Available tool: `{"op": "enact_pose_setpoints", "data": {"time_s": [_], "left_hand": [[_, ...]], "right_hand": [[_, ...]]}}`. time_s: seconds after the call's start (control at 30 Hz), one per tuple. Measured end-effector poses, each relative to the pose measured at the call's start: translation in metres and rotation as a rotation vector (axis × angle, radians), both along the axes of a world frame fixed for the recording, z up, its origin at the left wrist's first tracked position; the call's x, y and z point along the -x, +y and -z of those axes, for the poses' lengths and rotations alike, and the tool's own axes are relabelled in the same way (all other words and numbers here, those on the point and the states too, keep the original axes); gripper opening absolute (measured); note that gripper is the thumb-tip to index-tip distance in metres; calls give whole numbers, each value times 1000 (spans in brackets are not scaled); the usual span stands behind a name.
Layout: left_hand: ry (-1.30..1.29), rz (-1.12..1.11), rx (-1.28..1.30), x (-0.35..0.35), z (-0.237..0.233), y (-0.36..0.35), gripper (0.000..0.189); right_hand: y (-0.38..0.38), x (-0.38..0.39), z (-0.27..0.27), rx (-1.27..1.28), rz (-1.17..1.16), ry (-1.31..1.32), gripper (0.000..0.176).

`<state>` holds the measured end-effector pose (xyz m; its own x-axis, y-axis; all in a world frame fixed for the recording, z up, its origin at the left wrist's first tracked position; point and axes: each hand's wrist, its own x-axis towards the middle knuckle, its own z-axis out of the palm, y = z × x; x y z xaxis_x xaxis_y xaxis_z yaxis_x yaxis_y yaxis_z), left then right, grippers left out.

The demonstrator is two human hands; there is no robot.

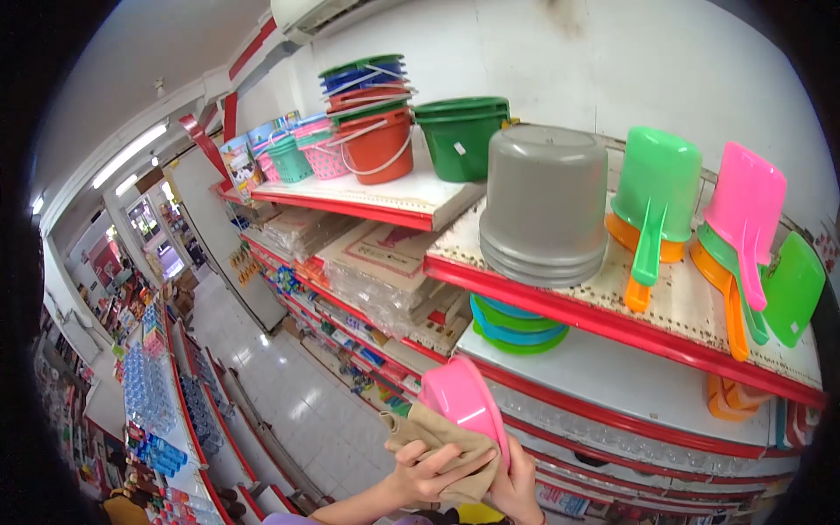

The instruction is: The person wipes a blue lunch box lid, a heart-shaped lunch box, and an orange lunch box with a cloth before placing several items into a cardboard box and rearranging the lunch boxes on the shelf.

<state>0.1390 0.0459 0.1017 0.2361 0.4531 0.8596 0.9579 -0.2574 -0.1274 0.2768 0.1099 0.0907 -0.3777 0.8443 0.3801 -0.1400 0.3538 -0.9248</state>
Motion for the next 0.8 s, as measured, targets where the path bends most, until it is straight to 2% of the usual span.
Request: {"op": "enact_pose_setpoints", "data": {"time_s": [0.03, 0.13, 0.17, 0.23, 0.27, 0.3, 0.33, 0.37, 0.47, 0.53, 0.57, 0.67, 0.7, 0.8], "left_hand": [[32, -18, -50, 5, -5, 1, 46], [-274, -48, -113, 25, -26, 8, 34], [-404, 29, -8, 38, -35, 9, 32], [-659, 184, 211, 62, -50, 12, 30], [-736, 223, 236, 63, -50, 13, 31], [-813, 263, 263, 62, -47, 13, 32], [-891, 303, 291, 62, -45, 13, 33], [-861, 288, 313, 65, -42, 12, 34], [-1206, 348, 369, 71, -33, 11, 35], [-1199, 322, 360, 82, -28, 6, 37], [-1195, 309, 356, 86, -25, 4, 37], [-1161, 416, 190, 81, -18, 2, 37], [-1347, 437, 121, 75, -13, 0, 36], [-1115, 299, 80, 81, -24, 0, 30]], "right_hand": [[0, -7, 2, 92, -70, -39, 29], [-7, -15, 3, -37, -109, -131, 34], [-9, -11, 6, -151, -91, -75, 36], [-10, -13, 4, -91, -126, -84, 38], [-11, -15, 0, -61, -144, -90, 40], [-13, -16, -5, 74, -178, -86, 39], [-13, -15, -5, 80, -161, -73, 39], [-13, -14, -3, 87, -144, -60, 39], [-5, -18, 19, 100, -137, -17, 42], [2, -25, 27, 34, -127, 11, 44], [-2, -24, 22, 210, -50, 164, 48], [-3, -22, 1, 75, -33, 220, 51], [-1, -20, 10, 89, 7, 190, 54], [-2, -8, 11, 78, 77, 143, 51]]}}
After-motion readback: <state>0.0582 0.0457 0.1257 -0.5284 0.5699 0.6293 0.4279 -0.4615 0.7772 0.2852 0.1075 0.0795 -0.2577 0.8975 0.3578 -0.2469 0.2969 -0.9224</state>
